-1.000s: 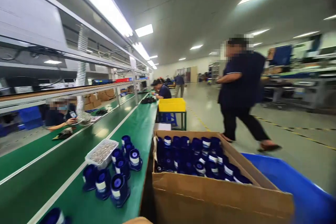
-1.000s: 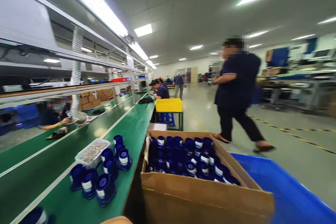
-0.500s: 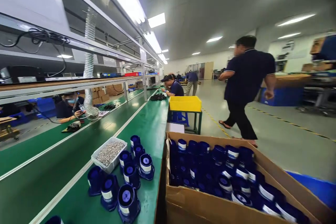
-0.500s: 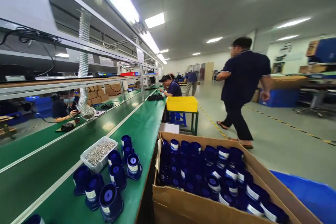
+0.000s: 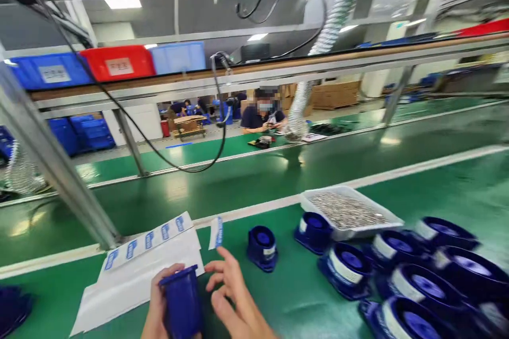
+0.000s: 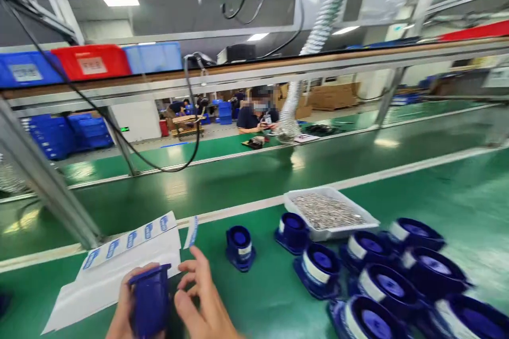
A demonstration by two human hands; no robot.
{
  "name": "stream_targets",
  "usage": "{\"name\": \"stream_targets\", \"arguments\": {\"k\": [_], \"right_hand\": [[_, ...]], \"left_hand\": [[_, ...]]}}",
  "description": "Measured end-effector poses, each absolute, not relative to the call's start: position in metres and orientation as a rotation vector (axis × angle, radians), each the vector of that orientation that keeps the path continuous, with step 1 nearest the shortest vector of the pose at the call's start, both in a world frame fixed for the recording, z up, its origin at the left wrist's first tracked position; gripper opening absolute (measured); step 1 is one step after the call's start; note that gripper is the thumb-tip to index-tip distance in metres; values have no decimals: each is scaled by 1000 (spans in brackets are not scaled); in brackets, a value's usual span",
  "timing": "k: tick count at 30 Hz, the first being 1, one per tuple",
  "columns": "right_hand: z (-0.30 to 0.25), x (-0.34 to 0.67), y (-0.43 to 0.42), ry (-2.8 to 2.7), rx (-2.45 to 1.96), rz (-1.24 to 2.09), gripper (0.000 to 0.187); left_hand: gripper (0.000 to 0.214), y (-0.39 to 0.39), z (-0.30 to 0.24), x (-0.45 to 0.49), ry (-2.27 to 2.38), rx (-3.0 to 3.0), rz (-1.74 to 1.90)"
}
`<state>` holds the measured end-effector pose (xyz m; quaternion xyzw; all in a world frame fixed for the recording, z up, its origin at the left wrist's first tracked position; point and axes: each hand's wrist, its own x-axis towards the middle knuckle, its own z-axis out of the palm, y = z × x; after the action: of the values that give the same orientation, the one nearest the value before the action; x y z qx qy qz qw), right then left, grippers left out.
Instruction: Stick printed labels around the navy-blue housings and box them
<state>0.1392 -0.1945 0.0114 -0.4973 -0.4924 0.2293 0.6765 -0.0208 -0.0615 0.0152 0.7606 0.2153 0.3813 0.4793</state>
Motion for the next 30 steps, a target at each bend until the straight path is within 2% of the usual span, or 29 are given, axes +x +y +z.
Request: {"name": "stream_targets", "arguments": {"k": [4,11,14,18,21,25,30], "right_hand": [[20,136,-206,-1013,-1143,558,65],[21,135,-201,-1018,-1216,609,65],[19,135,-199,-982,-1218,617,69],[23,141,-197,-774,-1268,482,46],[34,149,-197,-624,-1208,309,47],[45,152,-200,-534,-1187,389,53],[42,140,-205,-607,-1227,500,46]], "left_hand": [[109,-54,-1,-20,300,1724,786],[106,-50,5,-24,119,1690,582],[103,-54,13,-24,88,1669,576],[90,-61,23,-26,227,1810,622],[82,-61,27,-28,385,1905,722],[87,-58,27,-26,430,1999,816],[95,-57,25,-25,369,1966,766]]}}
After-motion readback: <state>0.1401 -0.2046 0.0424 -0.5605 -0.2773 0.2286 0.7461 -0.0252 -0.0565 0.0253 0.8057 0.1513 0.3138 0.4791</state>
